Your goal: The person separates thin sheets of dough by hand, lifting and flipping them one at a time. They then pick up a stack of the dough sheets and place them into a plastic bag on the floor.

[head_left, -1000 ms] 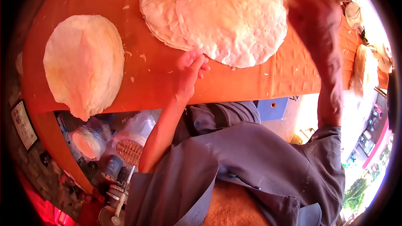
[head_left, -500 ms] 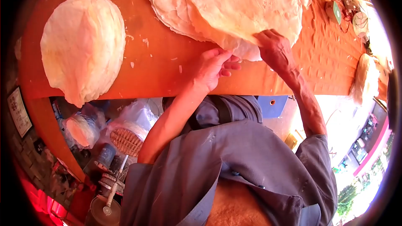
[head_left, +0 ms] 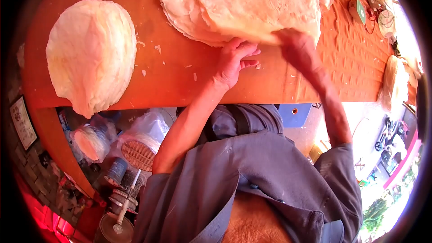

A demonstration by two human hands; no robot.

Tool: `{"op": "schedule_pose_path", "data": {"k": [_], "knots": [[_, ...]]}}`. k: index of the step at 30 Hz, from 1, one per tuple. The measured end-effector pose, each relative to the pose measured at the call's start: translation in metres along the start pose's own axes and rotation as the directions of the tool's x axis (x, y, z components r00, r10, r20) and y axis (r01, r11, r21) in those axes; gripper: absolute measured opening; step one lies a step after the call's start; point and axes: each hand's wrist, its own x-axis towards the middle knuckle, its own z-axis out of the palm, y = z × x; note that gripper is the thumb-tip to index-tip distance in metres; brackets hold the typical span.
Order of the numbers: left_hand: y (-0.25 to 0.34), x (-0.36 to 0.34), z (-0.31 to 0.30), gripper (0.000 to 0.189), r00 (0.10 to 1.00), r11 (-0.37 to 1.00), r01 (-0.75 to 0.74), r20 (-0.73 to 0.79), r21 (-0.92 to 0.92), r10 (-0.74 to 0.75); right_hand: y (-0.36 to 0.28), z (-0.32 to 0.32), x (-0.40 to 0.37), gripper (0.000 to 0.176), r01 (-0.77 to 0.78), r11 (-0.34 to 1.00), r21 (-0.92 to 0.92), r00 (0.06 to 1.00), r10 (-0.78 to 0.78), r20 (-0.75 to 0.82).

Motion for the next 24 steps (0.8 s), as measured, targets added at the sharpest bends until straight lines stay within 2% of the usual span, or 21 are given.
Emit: {"op": "schedule_pose_path", "data": {"k": [2,5,6,8,9,10,11,12,13,14,15,16,17,18,19,20,21,24], "knots": [[0.0,-0.001,0.0,0.035,0.999,0.998,-0.018,-0.029,0.061,0.02,0.026,-0.045,0.027,0.023,0.019,0.998,-0.053,0.992,-0.025,-0.12],[0.002,-0.004,0.001,0.042,0.997,0.986,-0.01,-0.068,0.169,0.022,-0.008,-0.156,0.069,0.024,-0.093,0.977,-0.194,0.972,0.046,-0.231],[0.004,-0.006,0.0,0.041,0.997,0.983,-0.002,-0.079,0.186,0.017,-0.032,-0.185,0.076,0.025,-0.059,0.976,-0.209,0.965,0.002,-0.263],[0.01,-0.012,-0.004,0.038,0.992,0.979,-0.003,-0.12,0.204,0.028,-0.053,-0.2,0.078,0.029,0.007,0.975,-0.222,0.947,-0.077,-0.31],[0.012,-0.013,-0.01,0.037,0.989,0.978,-0.042,-0.129,0.204,0.07,-0.035,-0.181,0.07,0.03,0.005,0.952,-0.305,0.917,-0.126,-0.377],[0.012,-0.014,-0.019,0.037,0.984,0.976,-0.081,-0.143,0.202,0.111,-0.034,-0.172,0.064,0.035,-0.118,0.954,-0.274,0.969,0.05,-0.241],[0.013,-0.015,-0.028,0.037,0.976,0.972,-0.118,-0.16,0.201,0.151,-0.022,-0.138,0.063,0.036,-0.172,0.959,-0.224,0.968,0.121,-0.221],[0.015,-0.013,-0.033,0.035,0.951,0.969,-0.156,-0.238,0.19,0.199,-0.024,-0.111,0.065,0.036,-0.186,0.954,-0.234,0.976,0.152,-0.153],[0.019,-0.012,-0.037,0.034,0.938,0.972,-0.167,-0.276,0.167,0.208,-0.011,-0.082,0.065,0.031,-0.104,0.982,-0.161,0.993,0.094,-0.069],[0.026,-0.012,-0.04,0.033,0.924,0.973,-0.181,-0.313,0.145,0.219,0.002,-0.058,0.067,0.026,-0.159,0.973,-0.168,0.972,0.184,0.147],[0.033,-0.013,-0.04,0.032,0.909,0.973,-0.198,-0.35,0.123,0.229,0.022,-0.035,0.064,0.013,-0.098,0.984,-0.151,0.978,0.123,0.17],[0.04,-0.015,-0.037,0.028,0.91,0.979,-0.182,-0.362,0.088,0.202,0.059,-0.023,0.063,0.017,0.026,0.962,-0.271,0.975,0.036,0.221],[0.042,-0.01,-0.039,0.028,0.918,0.981,-0.19,-0.346,0.041,0.193,0.063,-0.034,0.074,0.02,0.135,0.811,-0.569,0.967,0.017,0.254],[0.041,-0.004,-0.044,0.028,0.926,0.981,-0.195,-0.332,-0.007,0.182,0.067,-0.045,0.085,0.024,0.238,0.561,-0.793,0.958,-0.002,0.286],[0.037,-0.003,-0.046,0.028,0.934,0.981,-0.187,-0.318,-0.055,0.161,0.043,-0.087,0.104,0.026,0.27,0.046,-0.962,0.961,0.044,0.272],[0.034,-0.003,-0.046,0.028,0.936,0.982,-0.173,-0.324,-0.073,0.141,0.032,-0.116,0.115,0.029,0.013,0.602,-0.799,0.999,-0.045,-0.017],[0.035,0.001,-0.045,0.029,0.937,0.982,-0.17,-0.323,-0.087,0.134,0.024,-0.133,0.124,0.032,-0.138,0.946,-0.293,0.949,0.041,-0.313],[0.037,0.003,-0.037,0.028,0.921,0.983,-0.18,-0.358,-0.046,0.152,-0.01,-0.115,0.123,0.036,-0.057,0.93,-0.362,0.979,-0.019,-0.201]]}}
